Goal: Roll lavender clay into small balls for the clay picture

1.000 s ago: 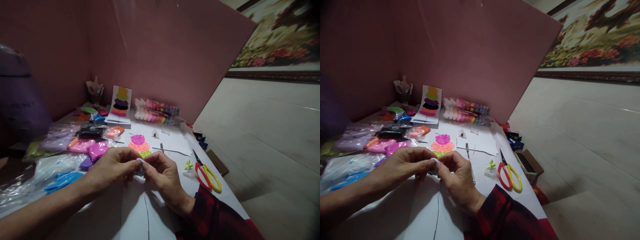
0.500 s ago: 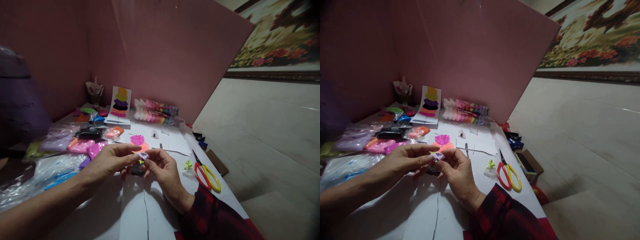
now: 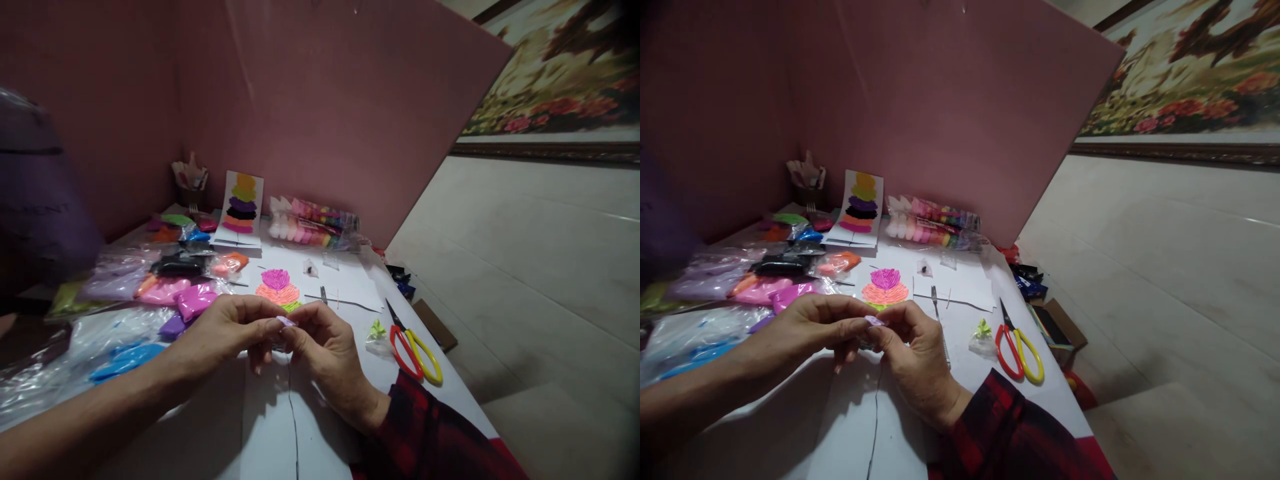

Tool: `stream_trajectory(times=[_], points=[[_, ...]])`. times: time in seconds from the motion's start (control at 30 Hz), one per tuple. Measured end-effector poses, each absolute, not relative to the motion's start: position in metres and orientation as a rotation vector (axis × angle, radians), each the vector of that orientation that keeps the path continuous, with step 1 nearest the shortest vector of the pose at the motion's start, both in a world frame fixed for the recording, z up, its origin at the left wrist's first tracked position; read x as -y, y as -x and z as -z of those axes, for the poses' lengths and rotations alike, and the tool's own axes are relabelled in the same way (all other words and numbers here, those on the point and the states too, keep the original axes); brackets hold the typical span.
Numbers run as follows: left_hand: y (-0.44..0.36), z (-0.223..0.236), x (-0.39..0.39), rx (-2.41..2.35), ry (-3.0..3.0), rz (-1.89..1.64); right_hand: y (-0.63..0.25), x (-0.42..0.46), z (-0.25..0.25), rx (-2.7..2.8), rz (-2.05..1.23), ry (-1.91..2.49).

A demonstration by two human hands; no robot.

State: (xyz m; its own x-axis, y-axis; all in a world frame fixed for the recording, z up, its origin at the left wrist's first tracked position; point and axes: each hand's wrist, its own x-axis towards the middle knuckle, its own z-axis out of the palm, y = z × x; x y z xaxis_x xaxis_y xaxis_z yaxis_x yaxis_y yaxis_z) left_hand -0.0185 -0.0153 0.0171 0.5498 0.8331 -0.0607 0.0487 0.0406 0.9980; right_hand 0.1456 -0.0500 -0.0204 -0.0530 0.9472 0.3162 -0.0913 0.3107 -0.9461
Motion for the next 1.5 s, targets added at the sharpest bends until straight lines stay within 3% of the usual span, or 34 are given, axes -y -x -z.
stream_trajectory(times=[0.47, 0.73, 1.03, 1.5], points=[[0.017, -0.019, 0.016, -0.952, -1.526, -0.686, -0.145, 0.053, 0.017, 1.384, -0.995, 0.935], [0.021, -0.023, 0.011, -0.966, -1.329, -0.923, -0.146, 0.045, 0.012, 1.157, -1.060, 0.977], [0.019, -0.020, 0.013, -0.925, -1.281, -0.767, -0.143, 0.048, 0.020, 1.211, -1.183, 0.805], [0.017, -0.017, 0.017, -0.896, -1.522, -0.727, -0.142, 0.051, 0.014, 1.315, -1.063, 0.877]])
